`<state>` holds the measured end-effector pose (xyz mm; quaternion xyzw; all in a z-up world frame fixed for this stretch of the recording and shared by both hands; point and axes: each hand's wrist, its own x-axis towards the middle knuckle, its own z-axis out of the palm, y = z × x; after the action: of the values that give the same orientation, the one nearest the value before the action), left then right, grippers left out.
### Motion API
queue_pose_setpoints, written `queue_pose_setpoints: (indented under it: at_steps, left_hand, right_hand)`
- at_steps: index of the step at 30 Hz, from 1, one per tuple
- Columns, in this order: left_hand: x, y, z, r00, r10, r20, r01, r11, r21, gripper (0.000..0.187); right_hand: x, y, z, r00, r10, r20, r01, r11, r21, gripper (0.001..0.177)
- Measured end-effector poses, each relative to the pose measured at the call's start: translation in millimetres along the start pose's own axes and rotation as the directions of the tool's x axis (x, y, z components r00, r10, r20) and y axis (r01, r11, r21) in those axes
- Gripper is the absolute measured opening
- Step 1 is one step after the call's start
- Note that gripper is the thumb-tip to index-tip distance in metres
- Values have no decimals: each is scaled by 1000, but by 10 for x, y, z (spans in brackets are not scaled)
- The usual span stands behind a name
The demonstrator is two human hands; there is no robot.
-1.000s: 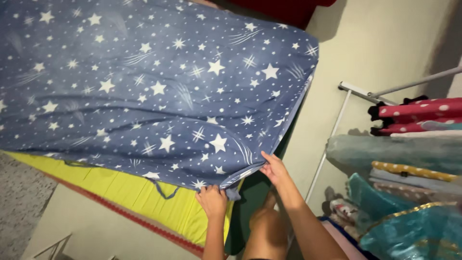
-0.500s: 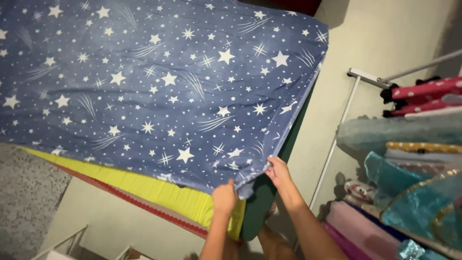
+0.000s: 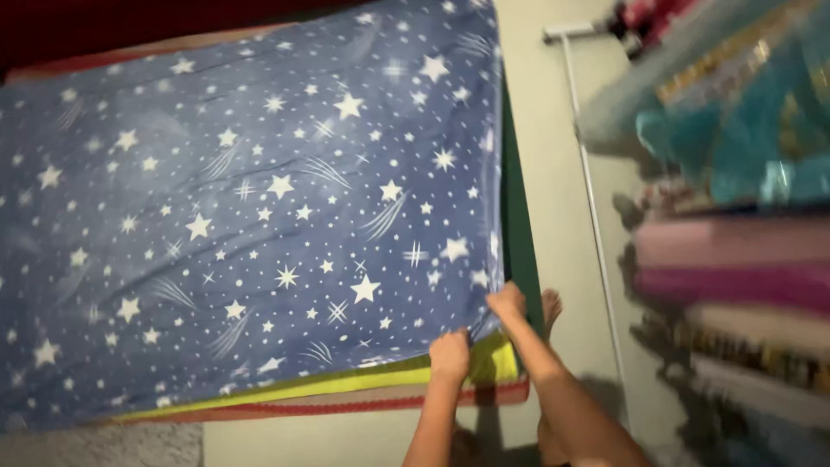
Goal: The person fits a blue star-patterned cover onto a mattress on the floor by pulling it over the corners and tucking the edges.
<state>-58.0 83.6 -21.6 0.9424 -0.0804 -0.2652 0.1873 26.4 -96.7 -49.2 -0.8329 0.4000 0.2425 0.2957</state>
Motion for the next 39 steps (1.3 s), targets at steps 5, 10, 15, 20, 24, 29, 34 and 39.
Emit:
queue_pose_setpoints:
  at_steps: [5,10,15,20,24,29,34,39]
  left_hand:
    - [-315,-240,-8,994,109,24,-108,994,-30,21]
    - [-443,-123,-431,993,118,-1,-118,987,-110,32]
    - [-472,-111,-522,996,76,-46,-85,965,-250,35]
    - [-369,-19,-74,984,179,13,-172,960,-222,34]
    - [-236,21,398,979,196,59,-180,962,-206,30]
    - [-84,29,906,958,97,270,-73,992,-98,42]
    - [212,-76,1298,969,139,202,-110,983,-149,40]
    - [292,-131,1456,977,183,110,-143,944,-296,30]
  right_hand:
    - [-427,293,348,987,74,141,-113,951,288,46]
    - [-633,509,518,968,-189,162,49,783,620,46]
    - [-709,1298,382,932,-202,301,-167,496,852,42]
    - [-661,2258,596,888,139,438,-447,483,753,44]
    - [-249,2821,1139,895,167,414,-441,466,767,52]
    - [306,3101,1654,838,326,437,-532,317,785,71]
    - [598,3179,1887,789,374,488,-559,107,822,78]
    - [749,3369,2174,825,288,486,-445,-198,873,77]
